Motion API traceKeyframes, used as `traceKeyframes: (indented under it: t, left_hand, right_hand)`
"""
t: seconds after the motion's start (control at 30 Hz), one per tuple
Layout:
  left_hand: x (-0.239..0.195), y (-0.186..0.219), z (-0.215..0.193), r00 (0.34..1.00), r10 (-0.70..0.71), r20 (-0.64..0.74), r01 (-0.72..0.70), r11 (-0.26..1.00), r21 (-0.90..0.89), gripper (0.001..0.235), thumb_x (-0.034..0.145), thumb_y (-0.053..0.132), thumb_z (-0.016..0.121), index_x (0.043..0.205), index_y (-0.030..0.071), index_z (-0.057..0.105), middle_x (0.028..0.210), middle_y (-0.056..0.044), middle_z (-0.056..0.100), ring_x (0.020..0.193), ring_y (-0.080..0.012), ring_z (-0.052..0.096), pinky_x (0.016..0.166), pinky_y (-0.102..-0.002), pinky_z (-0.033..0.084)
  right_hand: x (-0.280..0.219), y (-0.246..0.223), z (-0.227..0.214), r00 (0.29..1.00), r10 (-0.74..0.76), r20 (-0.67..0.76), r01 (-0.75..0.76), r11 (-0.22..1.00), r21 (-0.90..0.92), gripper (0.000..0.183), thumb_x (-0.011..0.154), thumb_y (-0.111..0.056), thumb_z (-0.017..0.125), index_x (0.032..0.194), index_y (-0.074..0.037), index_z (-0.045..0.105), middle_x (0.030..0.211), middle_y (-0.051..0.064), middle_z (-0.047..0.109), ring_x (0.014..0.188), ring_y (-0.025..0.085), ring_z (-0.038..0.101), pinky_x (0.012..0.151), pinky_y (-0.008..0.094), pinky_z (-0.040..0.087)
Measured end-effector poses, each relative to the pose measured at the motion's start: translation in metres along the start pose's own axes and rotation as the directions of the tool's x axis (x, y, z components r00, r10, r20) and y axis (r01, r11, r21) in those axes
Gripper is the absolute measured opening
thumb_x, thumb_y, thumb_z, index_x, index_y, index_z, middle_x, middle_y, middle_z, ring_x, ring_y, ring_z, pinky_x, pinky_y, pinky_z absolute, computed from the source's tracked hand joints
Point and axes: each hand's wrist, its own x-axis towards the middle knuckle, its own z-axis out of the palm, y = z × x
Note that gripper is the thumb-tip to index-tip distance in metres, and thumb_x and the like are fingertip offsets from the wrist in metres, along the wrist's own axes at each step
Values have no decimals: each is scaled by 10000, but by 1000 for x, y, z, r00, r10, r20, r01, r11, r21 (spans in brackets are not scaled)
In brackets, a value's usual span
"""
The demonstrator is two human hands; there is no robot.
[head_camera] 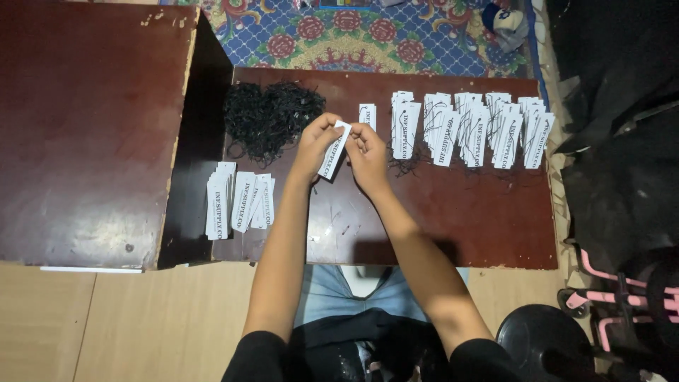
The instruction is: The person sits at a table and repeatedly picks up small white tags and black cords. They thread the cord through the tag hole and place the assembled unit into a growing pile on the right side of the table.
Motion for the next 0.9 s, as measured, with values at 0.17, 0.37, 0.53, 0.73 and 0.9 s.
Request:
traceKeyframes:
  t: [0.17, 0.37, 0.53, 0.73, 0.9]
  left_hand:
    - [-26, 33, 16, 1000, -5, -18, 4, 998, -69, 103, 917, 154, 704, 982, 79, 674, 670, -32, 629, 586, -100, 648, 558, -204, 503]
    - [-32, 32, 12, 1000, 5, 21, -2, 989, -147, 180, 913, 119, 721, 1068, 61, 652, 764, -57, 676, 638, -112, 681, 583, -224, 552]
    - [-29, 23, 11, 997, 43, 60, -32, 984, -172, 252, 927, 97, 700, 1161, 58, 615, 829, -71, 691, 694, -118, 693, 610, -219, 551]
    - [-28, 18, 12, 996, 65, 65, -53, 984, -168, 209, 922, 77, 723, 1113, 46, 644, 770, -84, 677, 625, -154, 708, 569, -224, 560]
    - [-41, 44, 28, 998, 58, 34, -52, 986, -158, 176, 920, 107, 737, 1067, 47, 662, 753, -38, 654, 631, -97, 667, 570, -198, 531]
  right_hand:
    - [0, 7, 1, 1000, 2, 12, -2, 1000, -1, 113, 999, -66, 609, 1049, -35, 706, 745, 71, 633, 560, 117, 591, 530, 264, 512]
    - [-5, -1, -1, 999, 40, 19, -40, 999, 22, 120, 1013, -79, 579, 1037, -36, 688, 639, 49, 570, 493, 112, 547, 489, 245, 473]
    - [-5, -8, -7, 999, 36, 25, -37, 998, 49, 120, 1026, -108, 585, 1037, -26, 674, 650, 55, 564, 500, 114, 565, 490, 251, 463]
    - [-6, -11, -7, 998, 46, 47, -48, 997, 54, 119, 994, -43, 573, 1036, -16, 681, 644, 57, 546, 493, 116, 565, 475, 240, 463]
    - [-6, -10, -5, 997, 63, 47, -66, 995, 73, 127, 983, -32, 580, 1042, -15, 691, 714, 70, 582, 554, 113, 601, 500, 246, 501]
